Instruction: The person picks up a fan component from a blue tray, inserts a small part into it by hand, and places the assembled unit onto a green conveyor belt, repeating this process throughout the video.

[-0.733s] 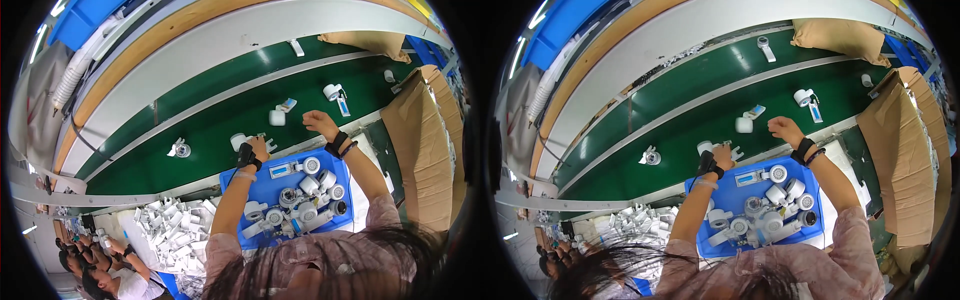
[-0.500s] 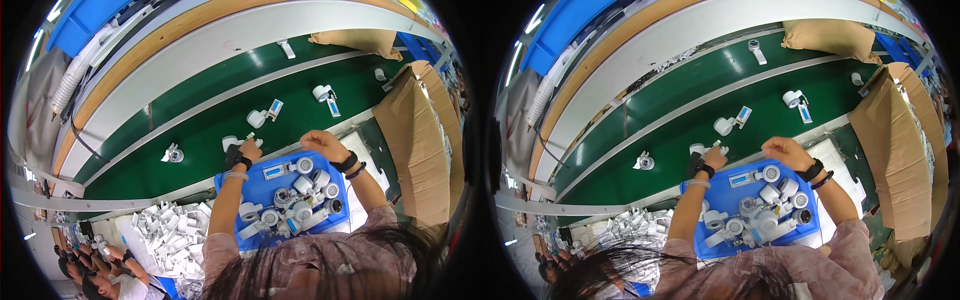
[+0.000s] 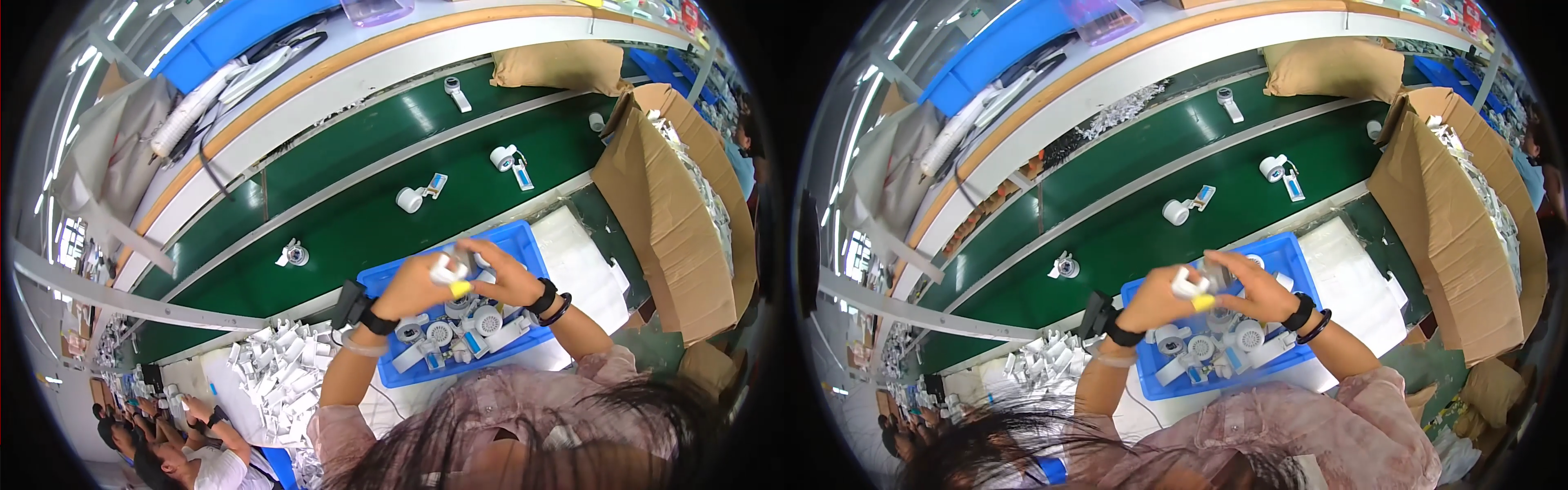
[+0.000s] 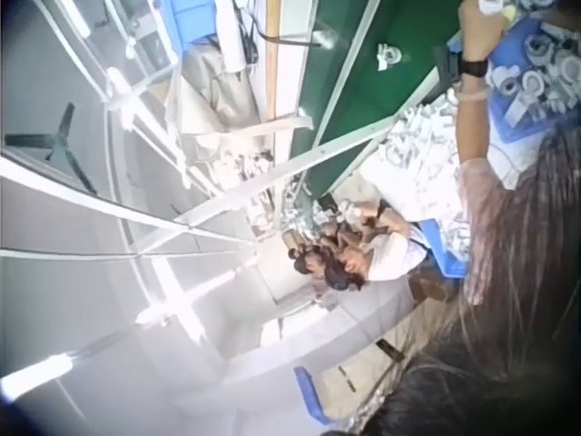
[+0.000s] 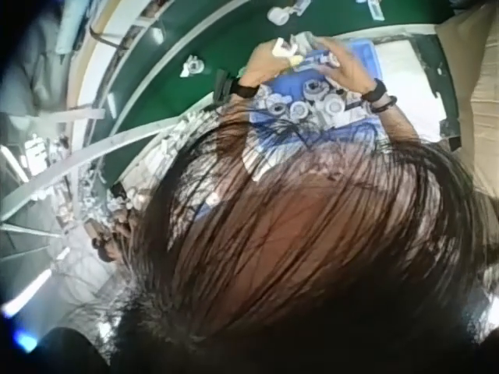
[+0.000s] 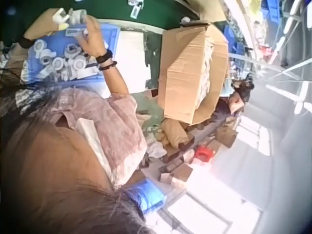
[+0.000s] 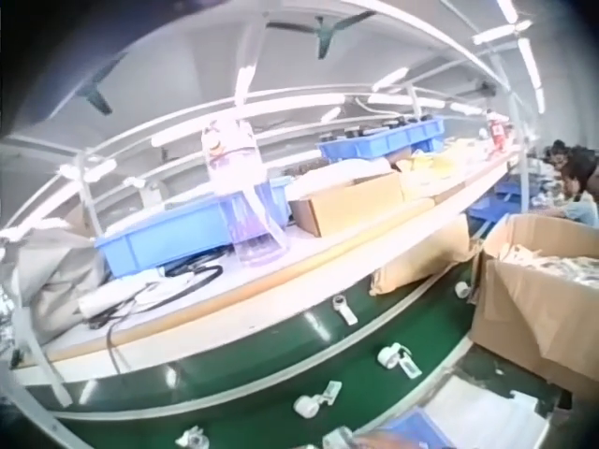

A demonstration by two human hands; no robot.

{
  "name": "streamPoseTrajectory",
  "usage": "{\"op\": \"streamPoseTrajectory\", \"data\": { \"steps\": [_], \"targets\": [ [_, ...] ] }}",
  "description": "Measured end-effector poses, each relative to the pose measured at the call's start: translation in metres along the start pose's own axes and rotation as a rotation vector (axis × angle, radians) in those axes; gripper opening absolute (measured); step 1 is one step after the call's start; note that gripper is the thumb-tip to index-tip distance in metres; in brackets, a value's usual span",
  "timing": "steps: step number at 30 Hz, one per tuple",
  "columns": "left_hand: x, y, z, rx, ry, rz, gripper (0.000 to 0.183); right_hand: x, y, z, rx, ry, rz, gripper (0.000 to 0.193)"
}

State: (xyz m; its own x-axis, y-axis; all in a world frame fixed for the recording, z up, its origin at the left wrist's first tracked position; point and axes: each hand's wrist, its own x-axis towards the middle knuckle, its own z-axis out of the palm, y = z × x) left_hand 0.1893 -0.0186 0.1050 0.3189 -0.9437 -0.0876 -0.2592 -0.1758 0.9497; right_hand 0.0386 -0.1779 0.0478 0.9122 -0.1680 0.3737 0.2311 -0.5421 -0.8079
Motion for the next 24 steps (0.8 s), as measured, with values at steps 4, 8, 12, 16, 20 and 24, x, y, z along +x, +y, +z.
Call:
{"op": "streamPoseTrajectory", "data": {
  "steps": [4, 8, 12, 16, 20, 24],
  "targets": [
    [-0.026, 0.019, 0.022, 0.101, -0.135, 0.083, 0.029, -0.027, -0.009, 0.0, 0.507, -0.285, 0.274, 0.013],
    [-0.045, 0.012, 0.032, 0.029, -0.022, -0.067, 0.037, -0.061, -0.042, 0.001, 0.881, -0.197, 0.425, 0.01],
    [-0.065, -0.02, 0.066, -0.091, 0.116, -0.023, 0.046, -0.087, -0.055, 0.003, 0.776, -0.153, 0.427, 0.016],
    [-0.081, -0.008, 0.078, -0.126, 0.174, -0.05, 0.049, -0.098, -0.059, -0.003, 0.827, -0.147, 0.378, 0.029],
    [-0.106, 0.019, 0.07, -0.013, -0.006, -0.135, 0.056, -0.105, -0.063, -0.009, 0.788, -0.221, 0.465, 0.025],
    [-0.115, 0.006, 0.073, 0.164, -0.018, 0.04, 0.053, -0.108, -0.069, -0.007, 0.769, -0.381, 0.522, 0.013]
  ]
}}
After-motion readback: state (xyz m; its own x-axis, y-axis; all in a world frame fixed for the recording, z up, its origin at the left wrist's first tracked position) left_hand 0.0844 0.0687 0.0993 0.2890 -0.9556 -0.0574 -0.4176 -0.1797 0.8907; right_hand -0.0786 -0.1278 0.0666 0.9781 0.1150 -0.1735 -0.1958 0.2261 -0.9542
